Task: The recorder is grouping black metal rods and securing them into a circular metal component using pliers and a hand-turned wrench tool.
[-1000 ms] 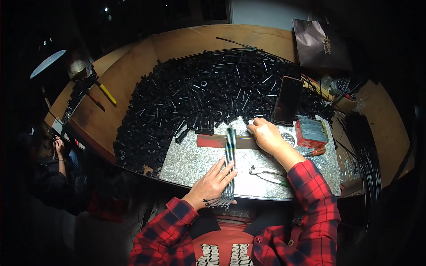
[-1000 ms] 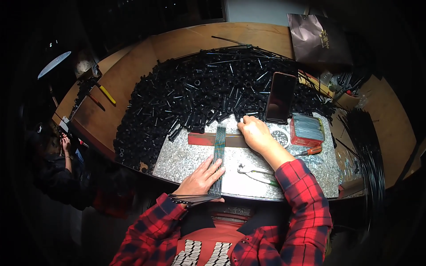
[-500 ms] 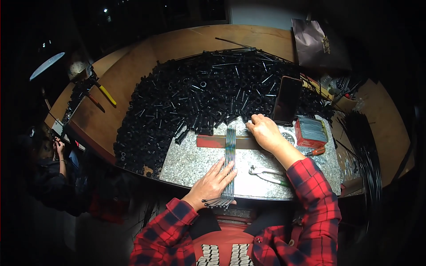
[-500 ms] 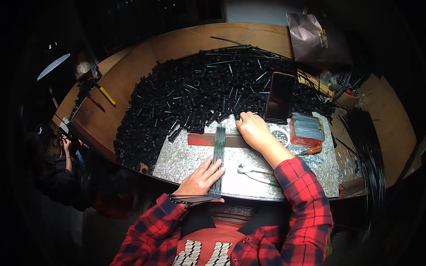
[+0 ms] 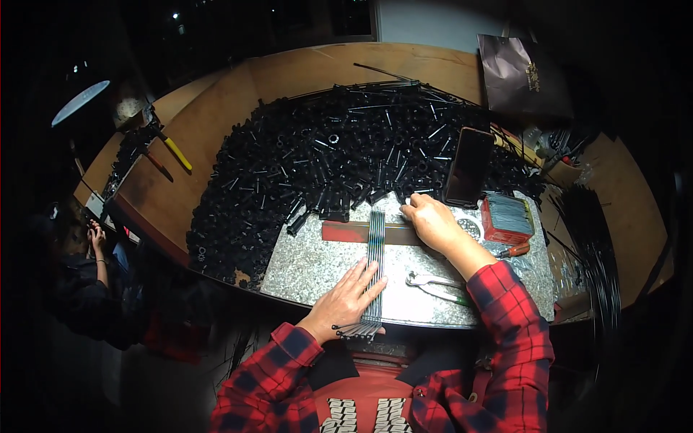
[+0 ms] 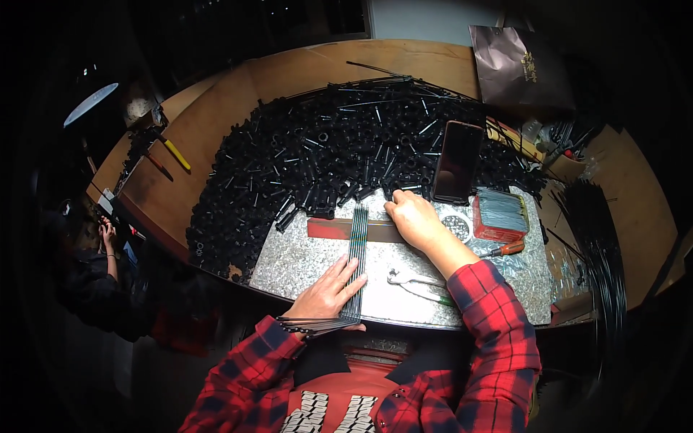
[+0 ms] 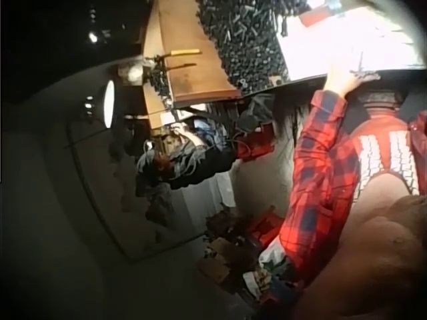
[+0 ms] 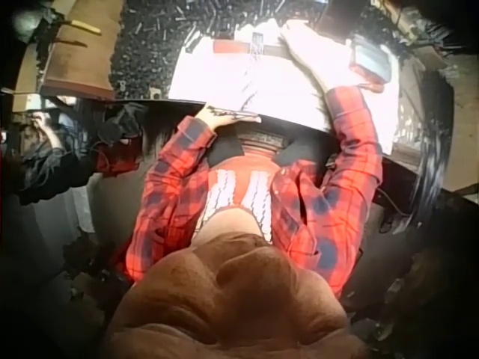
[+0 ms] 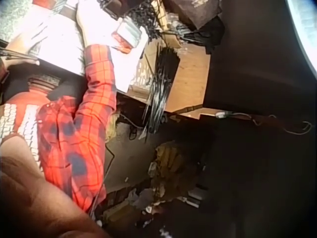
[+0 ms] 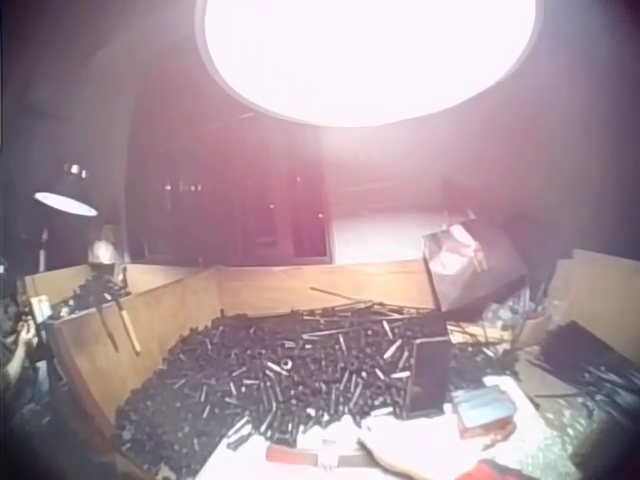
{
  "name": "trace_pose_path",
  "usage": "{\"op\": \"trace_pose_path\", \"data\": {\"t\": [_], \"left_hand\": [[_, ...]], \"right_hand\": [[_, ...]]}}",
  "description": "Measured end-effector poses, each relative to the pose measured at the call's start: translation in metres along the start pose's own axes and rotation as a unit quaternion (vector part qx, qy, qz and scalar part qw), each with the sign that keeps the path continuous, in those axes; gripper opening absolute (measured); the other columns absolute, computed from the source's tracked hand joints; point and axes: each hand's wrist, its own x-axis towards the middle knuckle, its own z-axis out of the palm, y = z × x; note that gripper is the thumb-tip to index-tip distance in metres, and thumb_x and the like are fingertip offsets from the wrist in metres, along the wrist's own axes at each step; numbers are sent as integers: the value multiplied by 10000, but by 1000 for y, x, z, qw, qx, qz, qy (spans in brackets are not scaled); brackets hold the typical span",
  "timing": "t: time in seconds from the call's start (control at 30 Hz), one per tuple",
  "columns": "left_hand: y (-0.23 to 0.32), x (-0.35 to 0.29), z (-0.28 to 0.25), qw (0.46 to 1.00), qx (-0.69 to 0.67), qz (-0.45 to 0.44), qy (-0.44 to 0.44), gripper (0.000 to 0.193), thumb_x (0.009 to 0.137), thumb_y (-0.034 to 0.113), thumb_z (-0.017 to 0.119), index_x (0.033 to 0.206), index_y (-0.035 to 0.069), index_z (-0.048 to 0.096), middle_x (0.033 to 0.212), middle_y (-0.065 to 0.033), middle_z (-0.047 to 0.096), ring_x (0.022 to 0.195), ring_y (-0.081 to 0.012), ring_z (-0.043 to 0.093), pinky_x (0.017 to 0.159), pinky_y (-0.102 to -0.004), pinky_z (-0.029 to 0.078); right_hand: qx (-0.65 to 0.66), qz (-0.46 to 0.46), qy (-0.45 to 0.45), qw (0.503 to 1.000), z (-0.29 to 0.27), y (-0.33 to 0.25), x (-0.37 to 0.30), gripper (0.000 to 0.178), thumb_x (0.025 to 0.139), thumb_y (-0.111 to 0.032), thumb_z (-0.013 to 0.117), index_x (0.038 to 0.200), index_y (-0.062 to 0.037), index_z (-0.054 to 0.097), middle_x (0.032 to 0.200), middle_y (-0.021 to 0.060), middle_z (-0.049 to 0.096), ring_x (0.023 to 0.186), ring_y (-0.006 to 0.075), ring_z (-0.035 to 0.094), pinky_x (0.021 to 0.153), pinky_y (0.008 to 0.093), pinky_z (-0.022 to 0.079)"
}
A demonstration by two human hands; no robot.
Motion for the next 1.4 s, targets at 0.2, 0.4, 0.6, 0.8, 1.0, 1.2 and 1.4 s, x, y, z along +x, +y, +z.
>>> {"op": "trace_pose_path", "data": {"t": [0.2, 0.4, 0.6, 0.8, 1.0, 1.2, 1.4], "left_hand": [[2, 0, -1, 1000, 6, -12, -14, 853, 717, 595, 644, 1319, 19, 463, 1402, -262, 358, 1326, -441, 309, 1084, -473, 297], [2, 1, -1, 1000, 3, -10, -9, 851, 712, 591, 651, 1317, 22, 465, 1398, -256, 364, 1326, -438, 309, 1085, -473, 297], [1, 0, -1, 1000, 6, -13, -11, 852, 719, 594, 646, 1321, 21, 459, 1406, -254, 353, 1330, -438, 301, 1086, -474, 294], [2, 0, -2, 1000, 1, -15, -14, 854, 725, 599, 636, 1326, 20, 457, 1404, -264, 351, 1328, -441, 304, 1089, -470, 292], [2, 0, -2, 1000, 5, -11, -4, 859, 724, 603, 633, 1331, 21, 456, 1394, -281, 356, 1318, -444, 321, 1085, -466, 301], [2, 1, -1, 1000, 3, -9, 4, 868, 712, 606, 643, 1326, 21, 460, 1382, -287, 368, 1306, -448, 338, 1078, -466, 314], [2, 2, -1, 1000, 3, -8, 5, 872, 705, 607, 651, 1324, 21, 462, 1369, -295, 379, 1298, -448, 350, 1076, -467, 319]], "right_hand": [[-32, -25, 10, 999, -4, 1, 4, 131, 769, -109, 553, 828, -37, 645, 807, 101, 551, 828, 264, 577, 705, 371, 491], [-69, -55, 20, 996, -7, 2, 7, 135, 765, -119, 552, 826, -43, 644, 802, 89, 533, 817, 247, 553, 694, 358, 477], [-94, -70, 20, 993, -10, -3, 10, 194, 780, -124, 551, 918, -56, 668, 818, 83, 515, 835, 237, 534, 708, 356, 467], [-34, -42, 33, 998, -1, -2, 6, 116, 761, -104, 542, 790, -30, 627, 813, 100, 534, 823, 260, 566, 700, 373, 493], [-20, -24, 28, 999, 2, -2, 5, 117, 766, -104, 541, 788, -26, 625, 825, 109, 536, 831, 270, 571, 706, 386, 497], [-44, -42, 36, 998, 1, -2, 7, 118, 766, -108, 540, 784, -27, 623, 832, 106, 540, 843, 264, 567, 718, 371, 494], [-69, -53, 17, 996, 0, -2, 8, 172, 776, -109, 544, 888, -45, 657, 834, 89, 525, 832, 245, 549, 718, 348, 476]]}}
